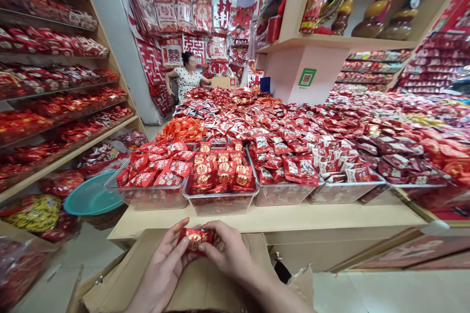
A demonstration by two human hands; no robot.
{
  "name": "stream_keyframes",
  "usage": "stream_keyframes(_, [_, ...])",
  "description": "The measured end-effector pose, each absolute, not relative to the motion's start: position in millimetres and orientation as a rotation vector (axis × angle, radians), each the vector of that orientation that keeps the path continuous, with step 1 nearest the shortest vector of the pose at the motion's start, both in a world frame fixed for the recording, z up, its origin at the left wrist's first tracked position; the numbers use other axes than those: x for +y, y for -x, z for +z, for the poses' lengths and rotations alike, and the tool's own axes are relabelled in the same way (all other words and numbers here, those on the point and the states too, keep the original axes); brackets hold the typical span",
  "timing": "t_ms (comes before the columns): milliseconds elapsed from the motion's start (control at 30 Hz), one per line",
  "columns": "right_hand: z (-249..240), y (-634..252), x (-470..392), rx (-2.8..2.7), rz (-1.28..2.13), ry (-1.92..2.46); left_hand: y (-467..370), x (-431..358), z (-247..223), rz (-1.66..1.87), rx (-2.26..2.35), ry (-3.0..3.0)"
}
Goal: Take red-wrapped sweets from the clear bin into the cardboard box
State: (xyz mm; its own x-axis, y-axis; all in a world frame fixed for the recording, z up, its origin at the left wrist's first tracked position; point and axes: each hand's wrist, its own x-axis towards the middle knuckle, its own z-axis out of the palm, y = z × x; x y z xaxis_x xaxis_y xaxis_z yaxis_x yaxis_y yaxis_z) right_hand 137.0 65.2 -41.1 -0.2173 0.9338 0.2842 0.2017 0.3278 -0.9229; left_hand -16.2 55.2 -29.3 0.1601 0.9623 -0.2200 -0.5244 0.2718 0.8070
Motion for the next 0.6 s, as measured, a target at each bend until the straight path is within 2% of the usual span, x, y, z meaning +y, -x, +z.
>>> stream_keyframes(233, [-38.3,-136.3,64.4,-1.750,0.971,1.125,19.5,56.5,-38.6,1.129,0.867,-0.727])
stream_keyframes(400, [4.0,-158.6,85.1,-1.914,0.533,1.114,18.1,60.2,-42.4,1.199,0.893,-0.656])
stream_keyframes(533, [58.9,-190.1,147.4,-1.943,0.167,1.231,17.9,62.6,-48.2,1.233,0.914,-0.622])
stream_keyframes(600, [79.1,-201.5,186.2,-2.070,0.115,1.389,18.6,63.4,-51.8,1.229,0.921,-0.607])
